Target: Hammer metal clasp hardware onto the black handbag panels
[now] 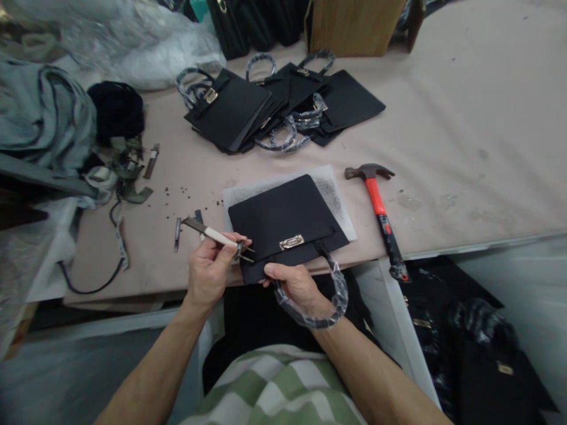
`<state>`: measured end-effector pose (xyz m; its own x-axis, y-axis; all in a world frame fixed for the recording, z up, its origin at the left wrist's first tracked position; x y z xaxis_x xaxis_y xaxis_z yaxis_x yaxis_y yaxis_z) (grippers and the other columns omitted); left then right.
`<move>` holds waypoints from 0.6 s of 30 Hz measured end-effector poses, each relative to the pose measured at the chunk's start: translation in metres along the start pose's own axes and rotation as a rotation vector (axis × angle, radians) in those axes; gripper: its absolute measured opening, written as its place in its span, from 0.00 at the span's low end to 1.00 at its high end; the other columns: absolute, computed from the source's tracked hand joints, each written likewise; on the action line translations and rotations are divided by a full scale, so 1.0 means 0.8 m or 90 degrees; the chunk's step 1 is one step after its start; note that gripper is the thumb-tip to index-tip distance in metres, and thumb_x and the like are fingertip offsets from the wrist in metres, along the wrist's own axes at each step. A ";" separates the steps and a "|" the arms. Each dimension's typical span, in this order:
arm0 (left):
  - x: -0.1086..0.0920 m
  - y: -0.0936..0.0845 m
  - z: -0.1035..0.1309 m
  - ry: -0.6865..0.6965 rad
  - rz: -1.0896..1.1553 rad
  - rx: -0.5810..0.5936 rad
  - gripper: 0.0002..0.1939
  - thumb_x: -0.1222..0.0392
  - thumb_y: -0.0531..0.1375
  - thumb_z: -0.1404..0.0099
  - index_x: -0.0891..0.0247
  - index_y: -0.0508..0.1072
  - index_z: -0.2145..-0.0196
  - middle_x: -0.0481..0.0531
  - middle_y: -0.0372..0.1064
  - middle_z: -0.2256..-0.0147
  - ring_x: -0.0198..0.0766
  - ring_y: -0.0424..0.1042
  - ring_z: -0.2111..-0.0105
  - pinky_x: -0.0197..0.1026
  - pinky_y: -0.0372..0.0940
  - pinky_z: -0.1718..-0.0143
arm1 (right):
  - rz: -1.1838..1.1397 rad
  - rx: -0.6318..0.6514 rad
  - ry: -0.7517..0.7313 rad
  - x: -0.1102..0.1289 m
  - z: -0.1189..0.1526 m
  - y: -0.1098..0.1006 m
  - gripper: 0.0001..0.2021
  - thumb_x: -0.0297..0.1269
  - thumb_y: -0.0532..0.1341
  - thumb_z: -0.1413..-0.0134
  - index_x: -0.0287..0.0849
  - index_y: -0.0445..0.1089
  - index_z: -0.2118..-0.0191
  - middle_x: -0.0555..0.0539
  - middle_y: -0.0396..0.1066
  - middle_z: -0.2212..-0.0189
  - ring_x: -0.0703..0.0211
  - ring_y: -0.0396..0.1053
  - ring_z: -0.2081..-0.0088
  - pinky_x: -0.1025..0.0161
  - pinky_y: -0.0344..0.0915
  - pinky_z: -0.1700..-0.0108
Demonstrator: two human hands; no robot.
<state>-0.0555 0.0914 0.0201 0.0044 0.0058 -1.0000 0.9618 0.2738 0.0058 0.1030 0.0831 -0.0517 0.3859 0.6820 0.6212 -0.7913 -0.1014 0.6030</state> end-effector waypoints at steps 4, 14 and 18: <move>0.017 -0.004 -0.001 -0.033 0.003 -0.010 0.12 0.52 0.67 0.35 0.65 0.76 0.61 0.54 0.77 0.62 0.40 0.80 0.62 0.37 0.74 0.59 | 0.045 0.024 0.095 -0.007 0.008 0.008 0.14 0.45 0.71 0.59 0.37 0.79 0.75 0.44 0.74 0.79 0.61 0.68 0.77 0.64 0.65 0.73; 0.014 -0.005 -0.007 -0.030 0.033 -0.010 0.12 0.52 0.65 0.33 0.64 0.76 0.60 0.54 0.76 0.62 0.40 0.80 0.62 0.40 0.74 0.57 | 0.118 0.001 0.051 -0.006 0.007 0.007 0.10 0.42 0.69 0.60 0.40 0.75 0.79 0.50 0.69 0.82 0.64 0.63 0.78 0.64 0.59 0.71; 0.006 -0.006 -0.006 0.003 0.029 0.003 0.11 0.54 0.64 0.32 0.64 0.75 0.59 0.54 0.76 0.60 0.40 0.80 0.61 0.40 0.74 0.56 | 0.120 0.013 0.034 -0.009 0.000 0.006 0.10 0.42 0.69 0.59 0.41 0.75 0.79 0.50 0.69 0.82 0.63 0.63 0.78 0.63 0.59 0.71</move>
<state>-0.0611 0.0945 0.0155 0.0474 0.0229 -0.9986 0.9619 0.2684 0.0518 0.0966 0.0775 -0.0536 0.2066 0.6867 0.6970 -0.8372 -0.2446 0.4891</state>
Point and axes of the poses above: each hand's wrist, its own z-axis away from the middle knuckle, its own y-axis out of the palm, x = y × z, the point moved 8 cm from there along -z, towards the middle knuckle
